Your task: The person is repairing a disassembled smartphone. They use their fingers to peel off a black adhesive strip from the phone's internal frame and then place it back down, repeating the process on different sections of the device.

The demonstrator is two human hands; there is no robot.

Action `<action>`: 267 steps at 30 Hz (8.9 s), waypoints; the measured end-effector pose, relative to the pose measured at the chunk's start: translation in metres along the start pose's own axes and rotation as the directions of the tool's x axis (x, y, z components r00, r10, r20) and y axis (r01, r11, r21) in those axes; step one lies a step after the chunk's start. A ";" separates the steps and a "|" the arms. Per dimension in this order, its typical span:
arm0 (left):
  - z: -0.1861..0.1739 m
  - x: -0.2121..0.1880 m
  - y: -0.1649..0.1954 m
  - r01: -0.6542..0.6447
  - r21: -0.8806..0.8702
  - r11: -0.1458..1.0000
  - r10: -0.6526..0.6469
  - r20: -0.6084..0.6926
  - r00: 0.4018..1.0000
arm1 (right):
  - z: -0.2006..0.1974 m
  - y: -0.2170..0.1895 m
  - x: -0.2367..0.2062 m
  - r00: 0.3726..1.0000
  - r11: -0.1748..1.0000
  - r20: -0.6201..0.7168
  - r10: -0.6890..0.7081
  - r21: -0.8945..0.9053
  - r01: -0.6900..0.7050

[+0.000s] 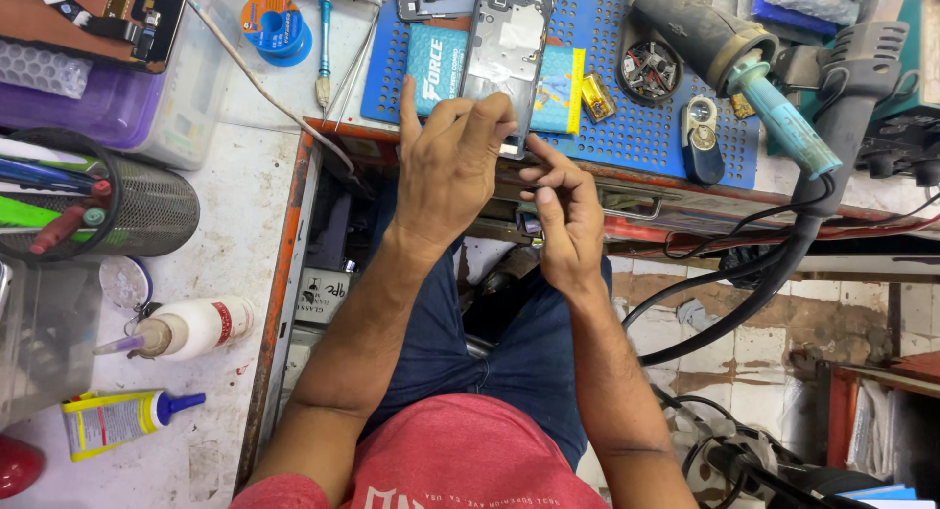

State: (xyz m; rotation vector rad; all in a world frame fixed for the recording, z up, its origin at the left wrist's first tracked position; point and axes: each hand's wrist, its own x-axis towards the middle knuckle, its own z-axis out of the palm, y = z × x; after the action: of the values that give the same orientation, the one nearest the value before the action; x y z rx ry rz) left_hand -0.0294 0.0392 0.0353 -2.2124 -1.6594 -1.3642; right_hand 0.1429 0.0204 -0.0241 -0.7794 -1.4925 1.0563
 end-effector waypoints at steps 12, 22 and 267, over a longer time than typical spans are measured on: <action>-0.044 -0.082 -0.019 0.310 0.008 0.951 -0.311 0.031 0.950 | -0.018 0.070 -0.085 0.957 0.942 -0.087 0.275 0.224 -0.251; -0.040 -0.058 0.027 0.147 -0.115 0.982 -0.139 0.072 0.988 | -0.007 0.074 -0.133 0.821 0.821 -0.025 0.571 0.013 -0.571; 0.046 -0.060 -0.012 0.374 -0.477 -0.796 -0.106 0.717 0.689 | 0.025 0.009 0.133 0.976 0.903 0.207 -0.074 -0.401 0.154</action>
State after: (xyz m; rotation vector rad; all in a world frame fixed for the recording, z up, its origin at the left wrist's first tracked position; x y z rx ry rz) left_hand -0.0127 0.0235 -0.0378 0.1564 0.1363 1.1865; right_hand 0.0930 0.1384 0.0193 -0.8900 -1.9390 0.7433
